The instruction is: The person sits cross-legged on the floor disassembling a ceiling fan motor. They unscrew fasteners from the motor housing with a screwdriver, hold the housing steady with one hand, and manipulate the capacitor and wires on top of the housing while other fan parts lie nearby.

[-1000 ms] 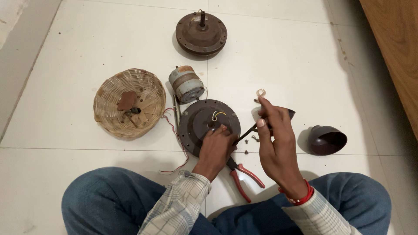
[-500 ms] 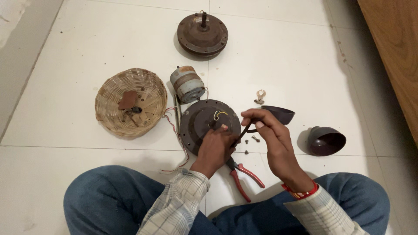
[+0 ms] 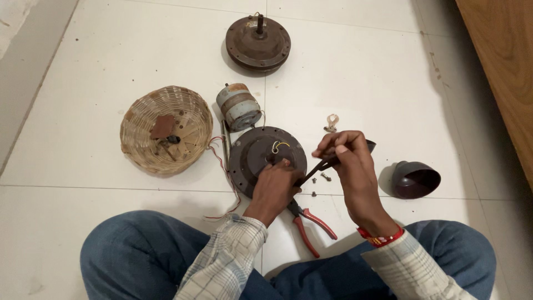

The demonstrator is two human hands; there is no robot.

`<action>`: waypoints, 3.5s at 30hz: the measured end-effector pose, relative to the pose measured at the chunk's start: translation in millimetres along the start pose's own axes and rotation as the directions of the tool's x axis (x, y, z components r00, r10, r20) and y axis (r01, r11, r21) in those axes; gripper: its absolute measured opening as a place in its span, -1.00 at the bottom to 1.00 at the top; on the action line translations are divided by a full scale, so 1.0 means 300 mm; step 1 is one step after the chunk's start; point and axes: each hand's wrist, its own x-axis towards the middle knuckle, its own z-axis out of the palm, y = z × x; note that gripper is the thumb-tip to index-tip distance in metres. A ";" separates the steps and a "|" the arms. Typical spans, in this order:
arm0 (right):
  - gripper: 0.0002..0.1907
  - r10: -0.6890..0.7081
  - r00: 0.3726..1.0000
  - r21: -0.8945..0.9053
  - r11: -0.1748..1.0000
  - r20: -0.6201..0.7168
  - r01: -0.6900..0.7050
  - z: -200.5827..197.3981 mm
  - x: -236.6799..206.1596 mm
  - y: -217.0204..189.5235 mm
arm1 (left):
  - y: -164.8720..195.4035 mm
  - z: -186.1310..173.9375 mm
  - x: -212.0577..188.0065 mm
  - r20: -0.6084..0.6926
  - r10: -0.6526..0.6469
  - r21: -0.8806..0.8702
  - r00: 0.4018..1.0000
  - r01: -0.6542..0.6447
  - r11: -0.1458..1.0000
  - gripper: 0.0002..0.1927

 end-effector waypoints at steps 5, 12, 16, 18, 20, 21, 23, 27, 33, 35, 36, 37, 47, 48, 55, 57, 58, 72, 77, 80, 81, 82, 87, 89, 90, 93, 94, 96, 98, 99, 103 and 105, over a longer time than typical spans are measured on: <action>-0.78 -0.080 0.988 -0.074 0.995 -0.135 0.070 0.039 -0.003 0.011 | -0.003 0.009 0.003 0.011 -0.007 0.019 1.000 0.007 1.000 -0.71; -0.75 -0.405 0.905 -0.719 0.667 -0.130 0.195 0.084 -0.040 -0.030 | -0.019 0.036 -0.006 -0.091 0.051 -0.024 0.995 -0.053 0.998 -0.70; -0.80 -0.472 0.881 -0.729 0.616 -0.041 0.297 0.112 -0.040 -0.049 | -0.013 0.033 -0.006 -0.154 0.073 -0.009 0.985 -0.075 0.997 -0.73; -0.81 -0.480 0.877 -0.755 0.580 -0.013 0.306 0.117 -0.046 -0.055 | -0.007 0.026 -0.010 -0.156 0.078 -0.021 0.985 -0.083 0.996 -0.73; -0.76 -0.450 0.893 -0.755 0.585 0.002 0.296 0.115 -0.045 -0.059 | -0.004 0.017 -0.011 -0.132 0.071 -0.034 0.989 -0.076 0.997 -0.77; -0.74 -0.434 0.901 -0.757 0.586 0.009 0.290 0.113 -0.045 -0.061 | -0.001 0.014 -0.010 -0.119 0.069 -0.041 0.991 -0.074 0.996 -0.79; -0.75 -0.407 0.914 -0.735 0.619 0.000 0.276 0.109 -0.043 -0.063 | 0.002 0.010 -0.004 -0.087 0.057 -0.019 0.995 -0.059 0.998 -0.80; -0.78 -0.475 0.880 -0.674 0.644 0.019 0.362 0.104 -0.041 -0.062 | 0.009 0.010 0.005 -0.094 0.051 0.018 0.994 -0.050 0.999 -0.79; -0.83 -0.460 0.887 -0.763 0.588 -0.041 0.269 0.093 -0.049 -0.058 | -0.001 0.015 -0.003 -0.049 0.001 -0.042 0.999 -0.003 0.999 -0.78; -0.85 -0.473 0.880 -0.771 0.578 -0.050 0.267 0.091 -0.050 -0.056 | -0.005 0.017 -0.009 -0.108 0.047 -0.056 0.993 -0.054 0.997 -0.73; -0.86 -0.481 0.875 -0.774 0.574 -0.054 0.268 0.092 -0.049 -0.054 | -0.008 0.016 -0.010 -0.139 0.071 -0.059 0.988 -0.080 0.995 -0.70; -0.83 -0.483 0.875 -0.765 0.575 -0.031 0.290 0.093 -0.047 -0.052 | -0.010 0.016 -0.010 -0.132 0.068 -0.050 0.989 -0.075 0.996 -0.70; -0.64 -0.349 0.932 -0.573 0.747 0.095 0.338 0.094 -0.039 -0.060 | -0.007 0.006 -0.005 -0.077 0.047 -0.025 0.996 -0.049 0.998 -0.78; -0.62 -0.320 0.941 -0.546 0.773 0.106 0.324 0.092 -0.038 -0.062 | -0.008 0.005 -0.004 -0.063 0.037 -0.032 0.997 -0.039 0.999 -0.82; -0.63 -0.274 0.960 -0.524 0.811 0.054 0.261 0.082 -0.039 -0.061 | -0.014 0.020 -0.008 -0.131 0.078 -0.012 0.988 -0.080 0.997 -0.73; -0.63 -0.278 0.960 -0.527 0.810 0.040 0.256 0.080 -0.040 -0.057 | -0.019 0.024 -0.008 -0.099 0.068 -0.022 0.993 -0.070 0.997 -0.68; -0.63 -0.273 0.961 -0.536 0.807 0.031 0.247 0.079 -0.039 -0.055 | -0.019 0.027 -0.007 -0.123 0.069 -0.010 0.990 -0.071 0.997 -0.69; -0.77 -0.190 0.966 -0.457 0.853 0.176 0.252 0.081 -0.024 -0.053 | -0.031 0.016 -0.007 -0.156 0.049 -0.104 0.987 -0.065 0.992 -0.74; -0.87 -0.325 0.938 -0.593 0.734 0.123 0.332 0.086 -0.029 -0.053 | -0.015 0.022 -0.008 -0.157 0.027 -0.101 0.987 -0.043 0.994 -0.73; -0.86 -0.286 0.957 -0.626 0.740 0.039 0.247 0.081 -0.035 -0.048 | -0.010 0.017 -0.011 -0.092 -0.004 -0.057 0.996 -0.002 0.998 -0.72; -0.83 -0.258 0.966 -0.624 0.753 0.010 0.208 0.077 -0.035 -0.047 | -0.009 0.015 -0.008 -0.052 -0.028 -0.059 0.998 0.024 0.998 -0.72; -0.80 -0.254 0.967 -0.603 0.768 0.021 0.215 0.072 -0.036 -0.048 | -0.006 0.016 -0.006 -0.077 0.014 -0.047 0.997 -0.018 0.999 -0.71; -0.70 -0.227 0.973 -0.542 0.813 0.046 0.215 0.077 -0.033 -0.044 | -0.013 0.009 -0.008 -0.103 0.087 -0.002 0.991 -0.088 0.996 -0.67; -0.70 -0.228 0.971 -0.547 0.806 0.067 0.227 0.080 -0.031 -0.047 | -0.020 0.008 -0.006 -0.069 0.069 -0.018 0.995 -0.071 0.997 -0.71; -0.69 -0.229 0.970 -0.549 0.803 0.078 0.233 0.083 -0.031 -0.049 | -0.023 0.009 -0.007 -0.052 0.060 -0.025 0.997 -0.061 0.998 -0.73; -0.71 -0.263 0.959 -0.588 0.762 0.101 0.271 0.086 -0.031 -0.057 | -0.028 0.012 -0.008 -0.049 0.057 -0.025 0.997 -0.059 0.998 -0.73; -0.71 -0.295 0.950 -0.621 0.728 0.098 0.290 0.087 -0.032 -0.060 | -0.028 0.014 -0.008 -0.070 0.062 -0.025 0.996 -0.064 0.998 -0.73; -0.70 -0.356 0.929 -0.682 0.656 0.099 0.324 0.088 -0.033 -0.065 | -0.027 0.015 -0.010 -0.111 0.068 -0.023 0.991 -0.071 0.997 -0.71; -0.65 -0.408 0.909 -0.761 0.564 0.080 0.321 0.089 -0.037 -0.069 | -0.025 0.011 -0.015 -0.132 0.089 -0.012 0.987 -0.092 0.996 -0.61; -0.61 -0.436 0.897 -0.797 0.514 0.074 0.315 0.090 -0.037 -0.069 | -0.025 0.007 -0.016 -0.142 0.102 -0.006 0.985 -0.104 0.995 -0.54; -0.52 -0.421 0.905 -0.854 0.451 0.053 0.260 0.089 -0.043 -0.063 | -0.014 -0.007 -0.012 -0.143 0.085 -0.042 0.986 -0.092 0.995 -0.53; -0.53 -0.349 0.937 -0.842 0.504 0.007 0.194 0.089 -0.047 -0.053 | -0.004 -0.007 -0.011 -0.120 0.047 -0.062 0.992 -0.055 0.997 -0.58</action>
